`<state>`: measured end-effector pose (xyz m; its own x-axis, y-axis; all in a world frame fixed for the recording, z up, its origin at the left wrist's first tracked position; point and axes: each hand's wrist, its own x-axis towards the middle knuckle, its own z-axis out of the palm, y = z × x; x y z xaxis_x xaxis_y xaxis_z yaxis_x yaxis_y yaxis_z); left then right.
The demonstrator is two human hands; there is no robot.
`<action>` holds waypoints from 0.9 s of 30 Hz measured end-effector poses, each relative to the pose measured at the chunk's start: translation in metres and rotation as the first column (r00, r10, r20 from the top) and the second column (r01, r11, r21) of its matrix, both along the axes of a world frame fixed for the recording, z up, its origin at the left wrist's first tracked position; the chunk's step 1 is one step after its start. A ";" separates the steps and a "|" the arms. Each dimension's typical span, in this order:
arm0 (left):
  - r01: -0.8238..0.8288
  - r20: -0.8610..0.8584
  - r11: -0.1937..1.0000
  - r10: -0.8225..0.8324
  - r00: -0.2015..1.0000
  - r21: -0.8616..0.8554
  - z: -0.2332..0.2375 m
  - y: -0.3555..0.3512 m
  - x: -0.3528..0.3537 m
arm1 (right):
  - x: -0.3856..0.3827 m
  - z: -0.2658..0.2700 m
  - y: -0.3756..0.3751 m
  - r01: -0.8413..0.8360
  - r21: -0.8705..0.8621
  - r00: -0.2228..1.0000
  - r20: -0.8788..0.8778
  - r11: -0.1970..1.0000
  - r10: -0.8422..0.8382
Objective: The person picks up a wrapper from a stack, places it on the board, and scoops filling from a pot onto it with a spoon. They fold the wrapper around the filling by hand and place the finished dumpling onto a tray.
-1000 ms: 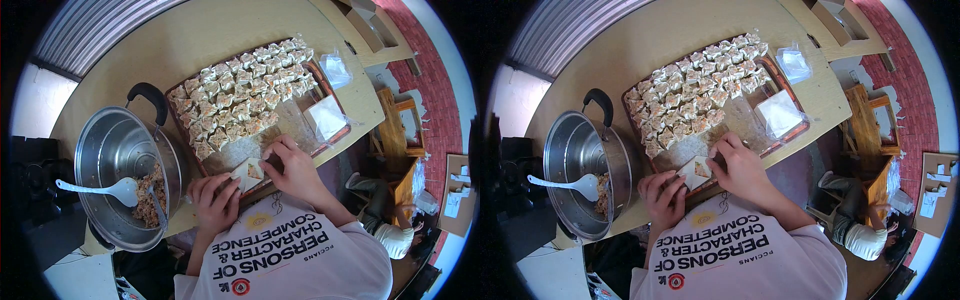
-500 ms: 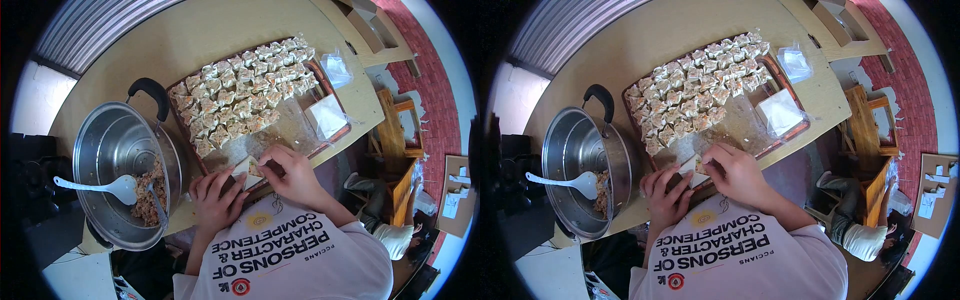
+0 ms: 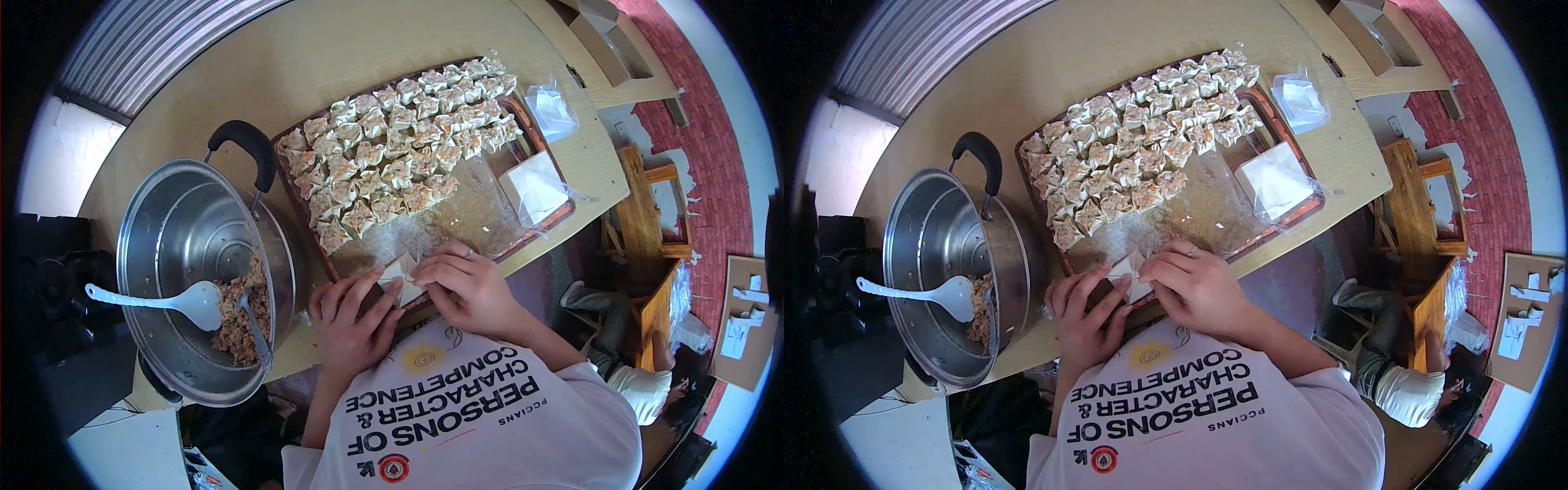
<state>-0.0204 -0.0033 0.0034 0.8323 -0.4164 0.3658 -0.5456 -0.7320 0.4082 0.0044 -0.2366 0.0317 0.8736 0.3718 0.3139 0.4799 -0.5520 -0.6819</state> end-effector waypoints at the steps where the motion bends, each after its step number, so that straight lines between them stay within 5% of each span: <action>1: -0.001 -0.001 1.000 0.001 1.000 0.000 0.000 0.000 0.000 | 0.000 -0.001 -0.002 -0.024 -0.005 0.999 0.032 1.000 0.025; 7: -0.011 0.001 1.000 0.011 1.000 0.006 0.001 -0.002 0.000 | -0.005 -0.012 -0.013 -0.153 -0.105 0.976 0.140 0.983 0.167; 27: -0.015 0.003 1.000 0.015 1.000 0.006 0.001 -0.002 0.000 | -0.004 -0.015 -0.023 -0.228 -0.220 0.957 0.127 0.949 0.259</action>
<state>-0.0203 -0.0057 0.0042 0.8372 -0.4063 0.3661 -0.5360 -0.7425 0.4017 0.0003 -0.2592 0.0169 0.6959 0.6363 0.3330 0.7063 -0.5227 -0.4774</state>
